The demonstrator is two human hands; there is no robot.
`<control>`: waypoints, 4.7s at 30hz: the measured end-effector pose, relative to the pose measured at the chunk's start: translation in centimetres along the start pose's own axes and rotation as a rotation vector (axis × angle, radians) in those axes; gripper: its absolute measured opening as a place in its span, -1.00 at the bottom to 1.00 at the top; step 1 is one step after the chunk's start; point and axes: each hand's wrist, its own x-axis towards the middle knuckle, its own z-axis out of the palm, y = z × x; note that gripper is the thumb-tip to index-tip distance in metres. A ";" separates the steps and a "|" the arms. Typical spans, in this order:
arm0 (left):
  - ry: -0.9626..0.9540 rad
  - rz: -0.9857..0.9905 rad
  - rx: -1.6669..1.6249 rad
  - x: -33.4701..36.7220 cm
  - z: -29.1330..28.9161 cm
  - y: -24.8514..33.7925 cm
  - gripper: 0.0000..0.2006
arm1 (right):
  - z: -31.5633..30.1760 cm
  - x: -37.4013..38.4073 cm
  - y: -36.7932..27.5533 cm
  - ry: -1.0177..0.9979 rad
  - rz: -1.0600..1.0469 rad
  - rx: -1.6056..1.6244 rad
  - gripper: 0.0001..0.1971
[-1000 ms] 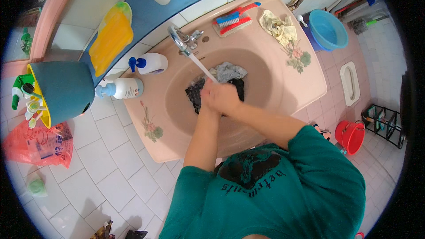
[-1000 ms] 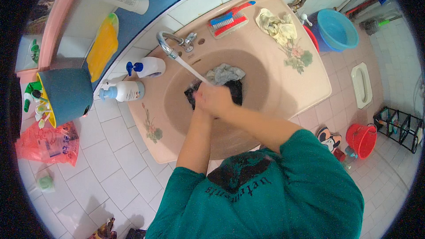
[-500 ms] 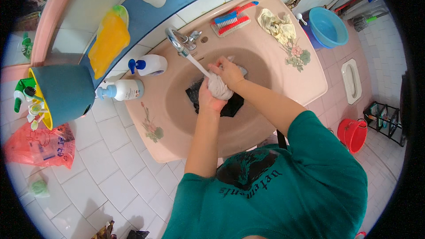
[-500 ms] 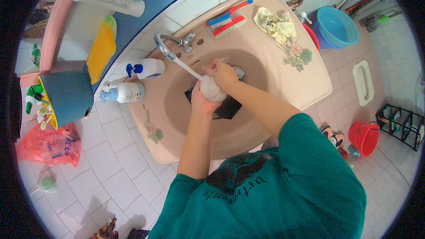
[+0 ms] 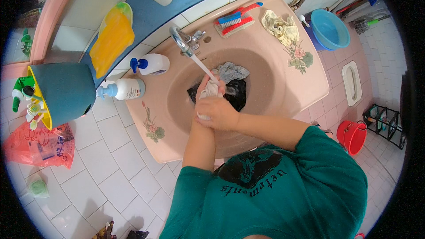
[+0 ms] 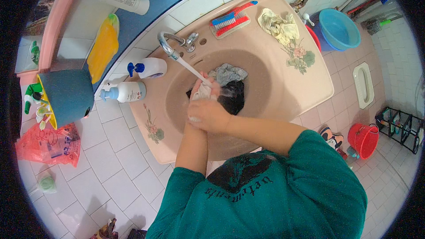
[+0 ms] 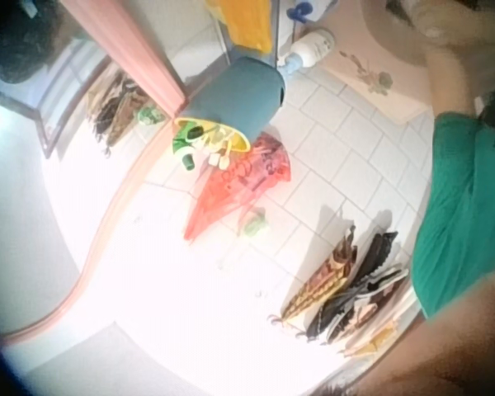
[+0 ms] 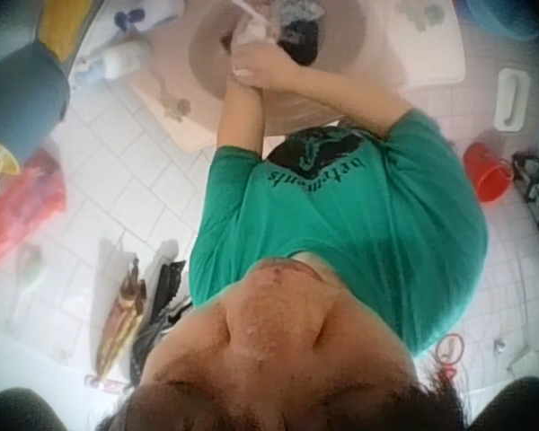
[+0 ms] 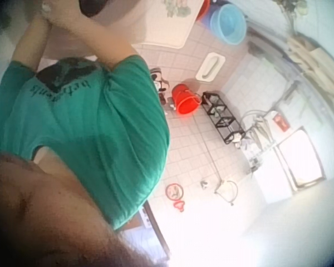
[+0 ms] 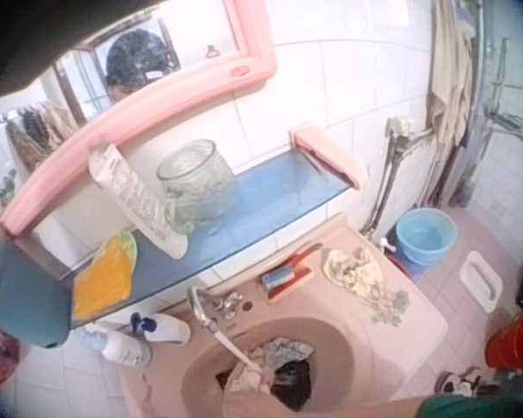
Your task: The person washes pieces of fabric in a sink by hand, using a bar of soap to scrub the material and rinsing it under a stream of water from the faucet.
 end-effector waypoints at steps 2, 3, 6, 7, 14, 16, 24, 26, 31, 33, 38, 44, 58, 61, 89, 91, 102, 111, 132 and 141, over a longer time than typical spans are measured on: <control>-0.026 0.094 0.117 0.7 -1.9 -0.5 -0.69 | 0.7 0.7 4.3 -0.154 0.174 -0.484 -0.86; 0.014 0.150 0.190 1.1 -2.3 -0.9 -0.69 | -0.1 1.1 5.9 0.078 0.316 -0.329 -0.85; 0.606 0.194 0.118 2.7 4.9 -4.2 -0.71 | -3.0 2.9 8.0 0.282 0.698 -0.190 -0.80; 0.610 0.200 0.156 2.7 5.9 -4.3 -0.73 | -3.3 2.8 7.0 0.154 0.629 -0.235 -0.75; 0.164 0.339 0.219 1.4 1.4 -3.7 -0.75 | 0.3 1.1 4.4 0.197 0.404 -0.193 -0.74; 0.554 0.193 0.210 2.0 3.7 -4.8 -0.73 | -3.0 2.8 8.1 0.248 0.790 -0.104 -0.74; 0.160 0.342 1.009 -0.2 -7.2 -0.9 -0.71 | 0.2 0.8 2.0 0.215 0.306 -0.238 -0.70; 0.381 0.328 0.865 0.0 -4.9 -2.4 -0.72 | -0.7 1.6 5.2 0.086 0.749 -0.149 -0.68; 0.361 0.255 0.304 0.4 3.4 -3.3 -0.67 | -3.4 3.0 12.1 0.122 0.860 -0.077 -0.61; 0.414 0.239 -0.005 0.5 3.4 -2.3 -0.62 | -2.9 2.2 13.3 0.173 0.925 0.018 -0.64; 0.261 0.207 0.152 -0.3 2.2 -1.9 -0.58 | -2.3 2.5 6.4 -0.040 0.443 -0.060 -0.77; 0.203 -0.007 -0.078 -0.2 2.1 -1.6 -0.68 | -1.6 0.6 1.4 -0.159 0.312 -0.404 -0.77; 0.367 0.107 0.086 0.9 2.1 -3.3 -0.68 | -0.5 1.5 8.3 0.091 0.489 -0.393 -0.70; 0.450 0.172 0.161 1.3 3.8 -4.1 -0.70 | -3.0 3.4 7.7 0.010 0.747 -0.288 -0.75; 0.193 0.032 -0.008 0.0 0.4 -0.6 -0.63 | -1.9 0.2 -0.7 -0.083 0.097 -0.099 -0.77; 0.111 0.043 0.097 0.4 -0.6 -0.6 -0.67 | -1.4 0.7 2.9 -0.104 0.277 -0.273 -0.80; 0.348 0.354 0.975 -0.2 -5.5 -0.3 -0.66 | 2.1 2.5 1.6 0.590 0.366 -0.273 -0.76; 0.373 0.208 0.086 0.5 -0.2 -2.2 -0.72 | -1.6 1.1 2.5 0.194 0.410 -0.190 -0.79; 0.688 0.371 0.248 -3.7 -1.1 2.5 -0.67 | -8.3 2.1 8.6 -0.206 0.736 0.242 -0.53; 0.507 0.051 0.032 -1.0 5.8 -3.1 -0.40 | -3.8 3.4 7.4 0.100 0.549 -0.127 -0.76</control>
